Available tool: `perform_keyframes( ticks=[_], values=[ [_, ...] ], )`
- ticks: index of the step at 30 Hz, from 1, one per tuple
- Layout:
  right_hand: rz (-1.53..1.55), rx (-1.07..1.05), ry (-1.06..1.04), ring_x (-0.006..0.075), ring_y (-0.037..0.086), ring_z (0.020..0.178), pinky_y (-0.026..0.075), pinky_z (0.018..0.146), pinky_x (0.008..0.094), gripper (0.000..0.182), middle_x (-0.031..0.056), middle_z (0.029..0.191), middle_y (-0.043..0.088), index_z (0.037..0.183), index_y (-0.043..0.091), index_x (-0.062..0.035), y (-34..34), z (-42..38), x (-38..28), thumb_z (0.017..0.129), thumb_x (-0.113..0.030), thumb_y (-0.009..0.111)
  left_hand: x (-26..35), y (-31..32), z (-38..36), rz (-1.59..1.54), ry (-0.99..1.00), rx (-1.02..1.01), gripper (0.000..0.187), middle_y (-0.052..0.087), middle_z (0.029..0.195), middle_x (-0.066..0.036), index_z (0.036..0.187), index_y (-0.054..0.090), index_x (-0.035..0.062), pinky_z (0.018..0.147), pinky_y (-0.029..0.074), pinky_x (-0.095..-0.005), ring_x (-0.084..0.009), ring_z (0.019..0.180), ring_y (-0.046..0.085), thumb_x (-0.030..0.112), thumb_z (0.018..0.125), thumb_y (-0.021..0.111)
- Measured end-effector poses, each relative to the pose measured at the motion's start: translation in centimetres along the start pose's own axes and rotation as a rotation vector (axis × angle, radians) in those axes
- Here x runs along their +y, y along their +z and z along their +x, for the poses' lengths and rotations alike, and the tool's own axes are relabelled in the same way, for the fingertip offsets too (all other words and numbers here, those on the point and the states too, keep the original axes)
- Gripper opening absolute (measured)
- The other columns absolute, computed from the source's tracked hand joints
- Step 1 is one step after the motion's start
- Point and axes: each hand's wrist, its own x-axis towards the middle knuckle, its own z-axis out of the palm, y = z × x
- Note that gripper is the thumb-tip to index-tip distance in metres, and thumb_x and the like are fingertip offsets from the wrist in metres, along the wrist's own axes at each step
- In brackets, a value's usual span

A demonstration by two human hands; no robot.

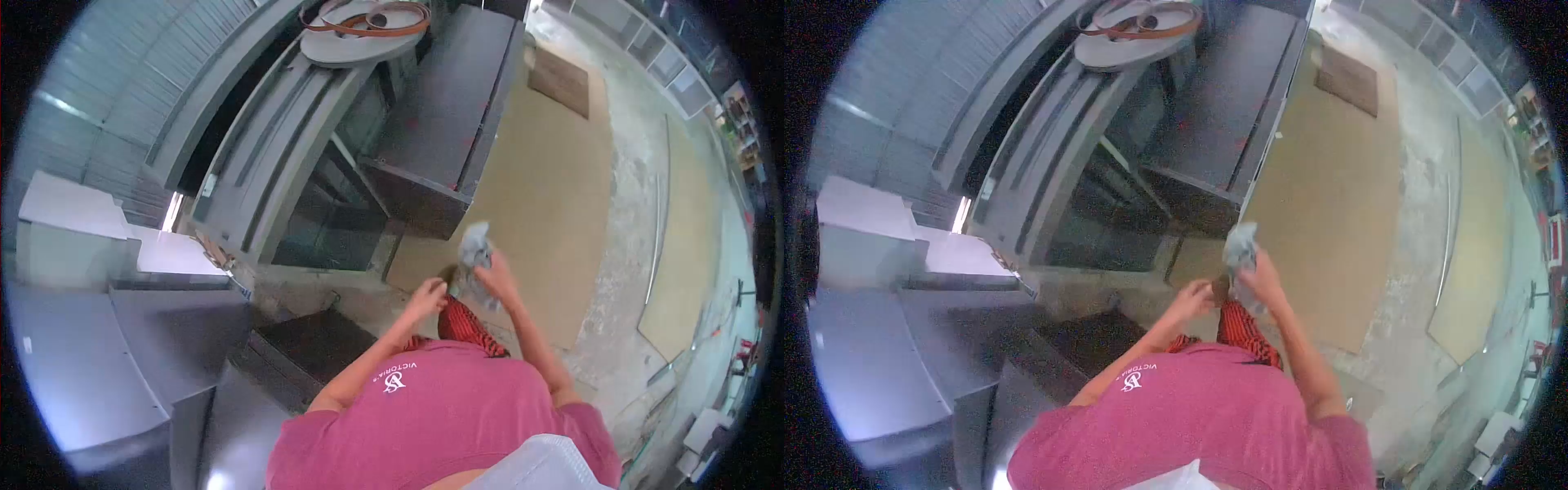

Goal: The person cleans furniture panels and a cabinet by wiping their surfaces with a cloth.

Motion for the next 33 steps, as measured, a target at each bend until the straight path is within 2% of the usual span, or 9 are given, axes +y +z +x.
perform_keyframes(
  ticks=[6, 10, 14, 17, 26, 28, 30, 31, 33],
  values=[
    [-0.190, 0.271, -0.406, 0.0372, 0.045, 0.108, 0.038, 0.090, 0.0403, 0.052, 0.0220, 0.118, 0.044, 0.120, 0.044, -0.0060, -5.9, 18.6, -5.5, 0.071, -0.011, 0.059, 9.1, -1.3, 7.7, -0.239, 0.108, 0.177, 0.041, 0.054, 0.106, -0.007, 0.124, 0.041, 0.0072, 0.072, 0.046, -0.0279, -0.0152, 0.085, 0.058, 0.031, 0.091, 0.047],
    [-0.512, 0.307, -0.188, 0.0415, 0.044, 0.107, 0.041, 0.087, 0.0445, 0.049, 0.0235, 0.113, 0.045, 0.117, 0.046, -0.0072, -0.9, 27.2, 1.9, 0.070, -0.004, 0.058, 10.8, -3.0, 9.4, -0.331, 0.097, 0.309, 0.044, 0.052, 0.109, -0.009, 0.125, 0.040, 0.0048, 0.075, 0.045, -0.0290, -0.0183, 0.087, 0.058, 0.033, 0.092, 0.047],
    [-0.656, -0.280, -0.452, 0.0402, 0.049, 0.102, 0.045, 0.078, 0.0476, 0.047, 0.0219, 0.111, 0.047, 0.114, 0.049, -0.0082, 5.0, 21.4, -0.1, 0.068, -0.012, 0.061, 7.1, -6.5, 12.3, -0.410, 0.001, 0.359, 0.044, 0.051, 0.107, -0.010, 0.124, 0.037, 0.0062, 0.072, 0.046, -0.0323, -0.0186, 0.085, 0.057, 0.031, 0.090, 0.048],
    [-0.384, -0.663, -0.243, 0.0422, 0.051, 0.100, 0.043, 0.084, 0.0460, 0.052, 0.0229, 0.110, 0.049, 0.119, 0.047, -0.0103, 5.7, 19.4, -4.6, 0.068, -0.017, 0.060, 3.5, -11.1, 15.6, -0.396, -0.096, 0.393, 0.040, 0.050, 0.105, -0.009, 0.122, 0.038, 0.0063, 0.070, 0.047, -0.0327, -0.0203, 0.084, 0.057, 0.028, 0.089, 0.048],
    [-0.465, 0.299, -0.157, 0.0382, 0.049, 0.094, 0.041, 0.080, 0.0434, 0.042, 0.0224, 0.102, 0.051, 0.107, 0.051, -0.0014, -0.5, 36.7, -4.0, 0.069, -0.014, 0.062, 9.0, -17.3, 15.7, -0.496, -0.009, 0.546, 0.043, 0.054, 0.103, -0.008, 0.125, 0.039, 0.0067, 0.074, 0.047, -0.0339, -0.0205, 0.083, 0.060, 0.022, 0.087, 0.050],
    [-0.644, 0.243, -0.030, 0.0364, 0.050, 0.089, 0.042, 0.076, 0.0442, 0.041, 0.0218, 0.102, 0.051, 0.107, 0.052, -0.0033, 4.3, 36.2, -3.2, 0.069, -0.013, 0.062, 9.3, -18.4, 16.7, -0.504, 0.010, 0.506, 0.046, 0.054, 0.104, -0.009, 0.125, 0.037, 0.0063, 0.079, 0.048, -0.0355, -0.0216, 0.087, 0.059, 0.027, 0.087, 0.053],
    [-0.771, 0.047, -0.552, 0.0367, 0.052, 0.097, 0.044, 0.083, 0.0422, 0.049, 0.0207, 0.106, 0.051, 0.113, 0.051, -0.0052, 10.4, 33.7, -0.5, 0.069, -0.023, 0.062, 7.9, -18.1, 16.9, -0.505, -0.064, 0.527, 0.045, 0.054, 0.103, -0.008, 0.124, 0.038, 0.0064, 0.076, 0.048, -0.0349, -0.0207, 0.085, 0.059, 0.026, 0.086, 0.052],
    [-0.577, -0.487, -0.316, 0.0383, 0.051, 0.104, 0.045, 0.085, 0.0434, 0.052, 0.0220, 0.113, 0.048, 0.117, 0.046, -0.0040, 11.3, 32.6, -3.8, 0.072, -0.026, 0.060, 7.6, -17.7, 16.9, -0.497, -0.063, 0.506, 0.045, 0.054, 0.103, -0.008, 0.124, 0.038, 0.0064, 0.076, 0.048, -0.0349, -0.0207, 0.085, 0.059, 0.026, 0.086, 0.052],
    [-0.468, -0.633, -0.347, 0.0387, 0.050, 0.105, 0.046, 0.083, 0.0460, 0.051, 0.0239, 0.117, 0.046, 0.119, 0.043, -0.0029, 12.7, 32.0, -9.9, 0.075, -0.025, 0.057, 7.8, -17.7, 16.9, -0.522, -0.124, 0.510, 0.049, 0.053, 0.107, -0.009, 0.128, 0.037, 0.0044, 0.071, 0.046, -0.0325, -0.0207, 0.084, 0.060, 0.022, 0.084, 0.052]
  ],
)
